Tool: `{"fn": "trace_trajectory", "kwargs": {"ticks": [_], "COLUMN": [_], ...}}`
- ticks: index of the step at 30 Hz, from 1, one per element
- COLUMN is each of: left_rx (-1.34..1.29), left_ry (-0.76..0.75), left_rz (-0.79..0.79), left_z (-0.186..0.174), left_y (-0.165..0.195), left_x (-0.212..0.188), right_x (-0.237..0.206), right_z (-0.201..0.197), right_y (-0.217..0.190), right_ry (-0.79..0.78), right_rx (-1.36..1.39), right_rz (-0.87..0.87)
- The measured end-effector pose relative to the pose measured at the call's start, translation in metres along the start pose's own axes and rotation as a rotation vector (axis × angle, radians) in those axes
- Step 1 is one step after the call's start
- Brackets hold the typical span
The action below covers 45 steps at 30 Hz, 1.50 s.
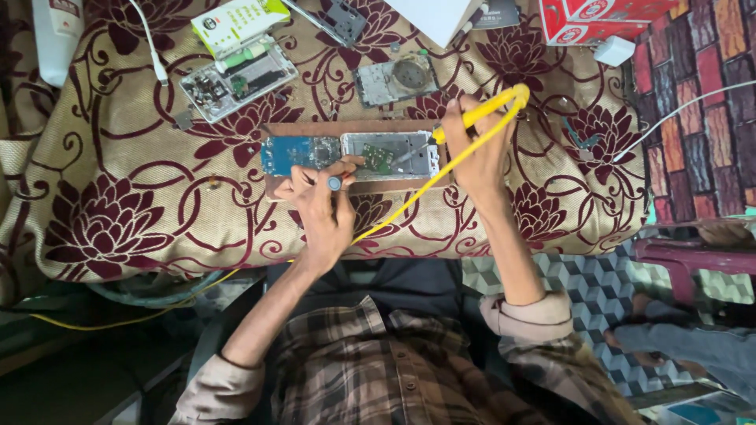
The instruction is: The person uses a soldering iron and tweezers to work on a disassembled mobile phone circuit board. They repeatedly apply heat to small components on the board while holding it steady.
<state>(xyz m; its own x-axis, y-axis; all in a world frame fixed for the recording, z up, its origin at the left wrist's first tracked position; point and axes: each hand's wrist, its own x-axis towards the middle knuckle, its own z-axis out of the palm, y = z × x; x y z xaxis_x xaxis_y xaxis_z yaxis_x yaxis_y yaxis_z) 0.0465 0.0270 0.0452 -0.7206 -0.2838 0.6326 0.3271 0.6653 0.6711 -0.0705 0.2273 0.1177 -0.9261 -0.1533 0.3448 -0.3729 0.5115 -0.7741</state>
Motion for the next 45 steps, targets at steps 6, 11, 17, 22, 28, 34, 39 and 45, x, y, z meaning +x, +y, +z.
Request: {"fn": "trace_trajectory", "kwargs": {"ticks": [6, 11, 17, 22, 28, 34, 39, 45], "left_rx": [-0.014, -0.091, -0.025, -0.123, -0.065, -0.009, 0.002, -0.123], "left_ry": [-0.022, -0.033, -0.034, -0.042, -0.03, -0.029, -0.019, -0.039], "left_rz": [-0.025, -0.052, 0.007, -0.027, -0.032, -0.014, 0.018, -0.078], "left_z": [0.0, 0.0, -0.001, 0.0, 0.002, 0.001, 0.0, 0.005], "left_y": [-0.002, -0.002, 0.0, -0.003, -0.005, 0.001, 0.002, -0.004], "left_x": [-0.002, -0.001, 0.001, 0.0, -0.002, 0.001, 0.002, -0.003], "right_x": [-0.019, -0.021, -0.025, -0.037, -0.031, -0.032, -0.031, -0.034], "right_z": [-0.015, -0.027, -0.006, 0.025, 0.013, -0.003, -0.007, 0.014], "right_y": [-0.018, -0.012, 0.007, 0.013, 0.014, 0.002, -0.006, 0.009], "right_ry": [-0.111, -0.287, -0.071, 0.271, 0.129, -0.182, -0.149, 0.169], "right_rx": [0.051, 0.251, 0.279, 0.235, 0.316, 0.379, 0.423, 0.413], "right_rz": [-0.124, -0.098, 0.01, -0.132, -0.068, -0.007, 0.02, -0.006]}}
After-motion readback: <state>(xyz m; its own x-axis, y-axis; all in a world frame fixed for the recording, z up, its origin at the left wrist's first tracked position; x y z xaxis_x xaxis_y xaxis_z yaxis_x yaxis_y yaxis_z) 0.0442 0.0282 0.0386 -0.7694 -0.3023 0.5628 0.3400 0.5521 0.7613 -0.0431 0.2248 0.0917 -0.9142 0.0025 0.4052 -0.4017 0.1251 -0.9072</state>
